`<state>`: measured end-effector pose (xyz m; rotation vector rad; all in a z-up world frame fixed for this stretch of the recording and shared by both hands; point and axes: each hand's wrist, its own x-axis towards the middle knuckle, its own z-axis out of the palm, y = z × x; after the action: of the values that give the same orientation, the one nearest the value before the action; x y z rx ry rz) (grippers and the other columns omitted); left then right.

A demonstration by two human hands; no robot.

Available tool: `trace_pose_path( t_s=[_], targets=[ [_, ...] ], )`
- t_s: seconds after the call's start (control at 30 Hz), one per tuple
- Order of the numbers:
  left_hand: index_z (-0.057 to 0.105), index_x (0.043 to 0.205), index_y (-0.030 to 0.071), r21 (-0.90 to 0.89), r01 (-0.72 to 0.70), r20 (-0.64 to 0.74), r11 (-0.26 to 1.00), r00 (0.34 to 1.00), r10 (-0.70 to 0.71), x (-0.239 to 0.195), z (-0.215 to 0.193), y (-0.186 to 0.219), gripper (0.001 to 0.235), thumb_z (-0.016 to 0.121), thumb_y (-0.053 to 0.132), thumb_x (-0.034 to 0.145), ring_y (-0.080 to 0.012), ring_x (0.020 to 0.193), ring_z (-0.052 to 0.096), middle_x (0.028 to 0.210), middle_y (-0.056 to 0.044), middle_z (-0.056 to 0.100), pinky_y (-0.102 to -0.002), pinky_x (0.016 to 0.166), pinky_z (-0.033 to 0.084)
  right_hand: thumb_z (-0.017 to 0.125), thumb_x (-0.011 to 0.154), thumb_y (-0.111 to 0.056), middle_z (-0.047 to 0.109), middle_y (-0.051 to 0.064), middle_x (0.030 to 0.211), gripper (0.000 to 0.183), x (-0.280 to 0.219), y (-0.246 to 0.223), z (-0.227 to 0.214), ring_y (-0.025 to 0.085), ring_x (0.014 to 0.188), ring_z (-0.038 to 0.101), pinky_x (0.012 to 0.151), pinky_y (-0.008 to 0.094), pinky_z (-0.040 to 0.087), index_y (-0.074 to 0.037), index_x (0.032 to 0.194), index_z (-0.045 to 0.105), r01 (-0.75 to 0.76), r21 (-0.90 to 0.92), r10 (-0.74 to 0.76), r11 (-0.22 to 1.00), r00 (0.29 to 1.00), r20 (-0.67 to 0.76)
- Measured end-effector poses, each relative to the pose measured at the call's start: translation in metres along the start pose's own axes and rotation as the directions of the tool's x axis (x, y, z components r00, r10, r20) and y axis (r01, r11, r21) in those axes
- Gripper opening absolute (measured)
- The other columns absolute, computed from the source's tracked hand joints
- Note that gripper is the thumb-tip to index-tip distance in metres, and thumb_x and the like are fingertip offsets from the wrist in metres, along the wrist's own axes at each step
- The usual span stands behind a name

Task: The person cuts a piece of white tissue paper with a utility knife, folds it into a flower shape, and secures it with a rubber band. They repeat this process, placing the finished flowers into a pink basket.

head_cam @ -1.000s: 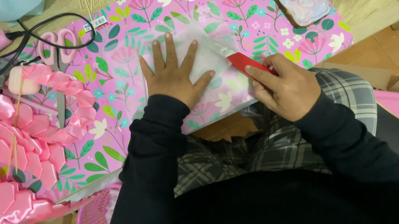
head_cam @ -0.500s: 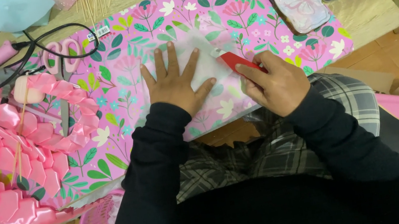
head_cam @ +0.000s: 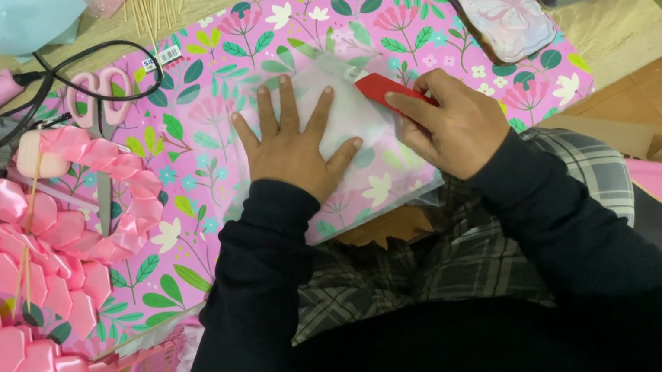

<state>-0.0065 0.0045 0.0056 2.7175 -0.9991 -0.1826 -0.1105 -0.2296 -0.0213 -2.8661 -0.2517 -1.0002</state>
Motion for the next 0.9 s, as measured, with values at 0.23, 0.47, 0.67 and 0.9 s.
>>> trace_pose_path(
  t_s=[0.23, 0.47, 0.67, 0.9],
  targets=[
    [0.031, 0.162, 0.034, 0.008, -0.004, -0.012, 1.000, 1.000, 0.005, 0.001, 0.002, 0.000, 0.076, 0.040, 0.074, 0.098, -0.0461, 0.156, 0.005, 0.170, -0.023, 0.014, -0.071, 0.116, -0.012, 0.069, 0.094, -0.022, 0.058, 0.009, 0.102, 0.028, 0.026, 0.021, 0.023, 0.028, 0.078, 0.067, 0.063, 0.040, 0.056, -0.015, 0.120, 0.078, -0.029, -0.010, 0.029, 1.000, 0.998, -0.047],
    [0.043, 0.157, 0.030, -0.047, 0.017, -0.083, 0.999, 0.996, -0.021, 0.007, 0.008, -0.008, 0.054, 0.041, 0.050, 0.107, -0.0449, 0.155, 0.011, 0.167, -0.020, 0.028, -0.070, 0.118, -0.005, 0.069, 0.094, -0.019, 0.061, 0.008, 0.103, 0.028, 0.038, -0.003, 0.033, 0.026, 0.081, 0.067, 0.068, 0.037, 0.056, -0.015, 0.120, 0.078, -0.112, 0.179, 0.128, 0.977, 0.989, -0.079],
    [0.057, 0.148, 0.017, -0.205, 0.042, -0.229, 0.978, 0.969, -0.089, 0.008, 0.022, -0.024, 0.047, 0.038, 0.039, 0.111, -0.0422, 0.153, 0.023, 0.163, -0.017, 0.038, -0.064, 0.122, 0.006, 0.074, 0.093, -0.019, 0.065, 0.010, 0.105, 0.028, 0.034, 0.000, 0.043, 0.028, 0.088, 0.067, 0.076, 0.039, 0.054, -0.013, 0.120, 0.078, -0.088, 0.168, 0.102, 0.982, 0.992, -0.073],
    [0.052, 0.150, 0.003, -0.510, -0.149, -0.563, 0.847, 0.803, -0.197, 0.008, 0.032, -0.036, 0.049, 0.034, 0.031, 0.114, -0.0359, 0.151, 0.036, 0.155, -0.016, 0.051, -0.051, 0.127, 0.015, 0.079, 0.092, -0.026, 0.065, 0.012, 0.119, 0.038, 0.038, -0.002, 0.035, 0.029, 0.105, 0.063, 0.091, 0.042, 0.050, -0.010, 0.126, 0.074, -0.007, 0.213, 0.019, 0.977, 0.998, -0.053]
  ],
)
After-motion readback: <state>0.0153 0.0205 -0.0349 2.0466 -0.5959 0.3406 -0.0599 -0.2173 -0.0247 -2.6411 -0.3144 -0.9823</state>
